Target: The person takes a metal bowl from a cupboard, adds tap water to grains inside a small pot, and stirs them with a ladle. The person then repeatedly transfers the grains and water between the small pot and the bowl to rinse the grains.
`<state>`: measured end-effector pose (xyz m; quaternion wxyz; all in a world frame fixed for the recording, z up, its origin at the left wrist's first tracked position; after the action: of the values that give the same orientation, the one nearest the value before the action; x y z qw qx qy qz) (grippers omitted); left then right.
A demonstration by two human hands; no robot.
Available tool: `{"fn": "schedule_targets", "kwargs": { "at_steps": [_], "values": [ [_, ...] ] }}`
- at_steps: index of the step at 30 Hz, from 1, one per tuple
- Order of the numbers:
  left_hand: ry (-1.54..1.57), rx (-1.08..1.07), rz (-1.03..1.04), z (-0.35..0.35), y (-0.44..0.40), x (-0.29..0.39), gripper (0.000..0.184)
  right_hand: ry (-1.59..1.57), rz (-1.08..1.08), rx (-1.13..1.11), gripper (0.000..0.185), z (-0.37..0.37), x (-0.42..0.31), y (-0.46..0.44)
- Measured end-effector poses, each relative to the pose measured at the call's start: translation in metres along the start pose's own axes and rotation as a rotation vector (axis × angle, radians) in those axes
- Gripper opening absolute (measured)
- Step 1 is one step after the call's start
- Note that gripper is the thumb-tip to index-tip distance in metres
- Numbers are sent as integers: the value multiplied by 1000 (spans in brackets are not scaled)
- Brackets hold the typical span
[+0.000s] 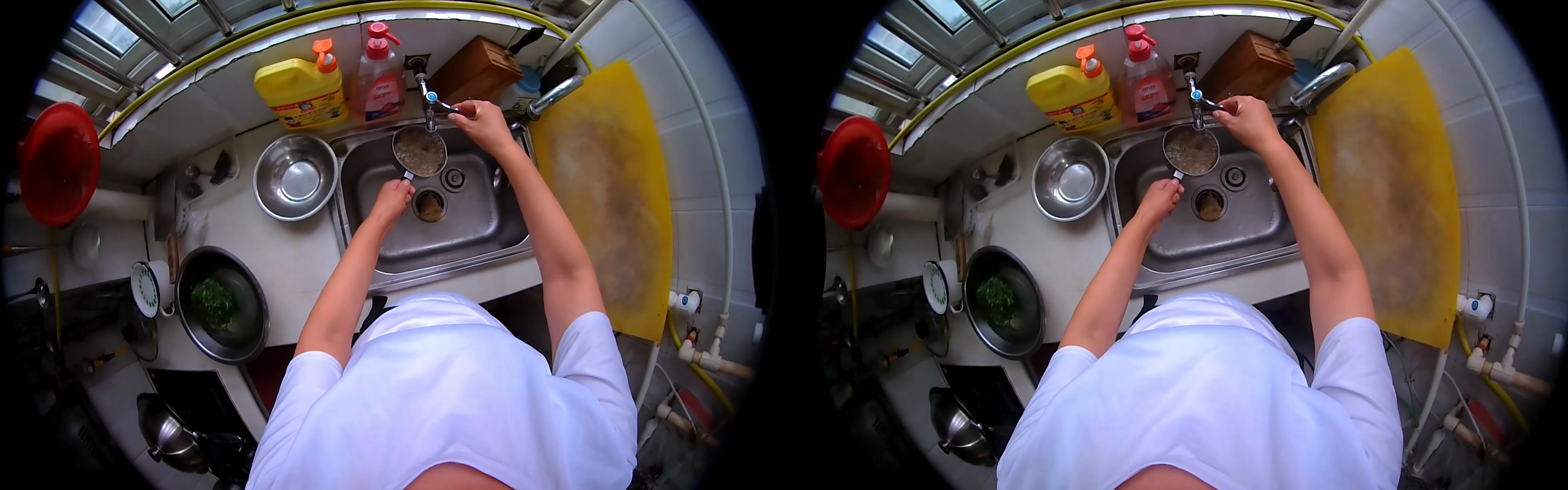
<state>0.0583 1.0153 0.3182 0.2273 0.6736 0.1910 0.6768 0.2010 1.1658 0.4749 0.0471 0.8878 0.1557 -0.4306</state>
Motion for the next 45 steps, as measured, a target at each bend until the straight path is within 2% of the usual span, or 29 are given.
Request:
{"fn": "schedule_targets", "kwargs": {
  "at_steps": [2,4,5,7,9,11,12,13,14,15,17,19,20,22,25,26,27,29,36,38,39,41,45],
  "values": [
    [-32,-30,-16,2,0,-3,24,32,-12,-23,26,4,-12,2],
    [-13,-44,-12,2,1,-6,24,230,-14,-31,26,10,-29,6],
    [6,-57,-11,3,1,-7,24,209,-116,-52,28,18,-37,11],
    [23,-77,-3,3,0,-13,24,199,-72,-162,31,35,-43,20],
    [39,-100,9,5,1,-15,24,179,-97,-172,35,32,-40,28],
    [63,-99,4,2,5,-19,24,-153,-130,-71,38,15,-33,42],
    [66,-95,5,0,9,-20,24,-134,-139,-19,40,3,-35,53],
    [36,-79,0,-3,13,-21,24,-117,-13,-55,39,-12,-50,70],
    [5,-64,-8,-7,18,-23,23,86,-154,53,36,-32,-74,87],
    [8,-56,-11,-11,24,-24,23,230,-174,111,34,-47,-87,101],
    [74,-62,18,-15,37,-24,23,275,-112,104,36,-67,-82,120],
    [64,-53,22,-21,47,-26,23,-299,198,46,32,-76,-50,139],
    [54,-43,27,-24,52,-26,23,-299,198,47,32,-77,-48,146],
    [68,-47,11,-28,65,-24,24,-620,140,41,25,-72,-52,159],
    [101,-56,-4,-29,82,-20,24,-574,117,53,19,-59,-72,179],
    [118,-64,-4,-28,87,-19,24,-492,-14,-40,19,-49,-77,179],
    [116,-64,-3,-28,91,-18,24,-493,-15,-38,19,-41,-73,179],
    [153,-95,-23,-22,99,-18,22,-130,-534,-117,22,-20,-108,189],
    [181,-89,47,-10,115,-8,22,116,-734,-109,21,14,-90,202],
    [124,-37,109,-12,112,-7,22,-226,-327,-48,18,11,-57,199],
    [127,-36,109,-12,111,-10,22,-225,-328,-51,18,12,-60,203],
    [118,-28,116,-11,107,-14,22,-830,247,45,21,19,-22,206],
    [141,-24,71,-11,113,-14,22,-934,311,42,24,24,-20,218]
  ]
}}
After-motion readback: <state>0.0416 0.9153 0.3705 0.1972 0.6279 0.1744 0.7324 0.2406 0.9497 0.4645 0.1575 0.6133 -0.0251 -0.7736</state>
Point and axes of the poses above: each hand's wrist, its own y-axis away from the middle knuckle, its own z-axis out of the palm, x = y × z, the point moved 8 cm from there along -y, towards the middle knuckle, and after that the axes turned 10 degrees about -y, right-handed, at the moved point
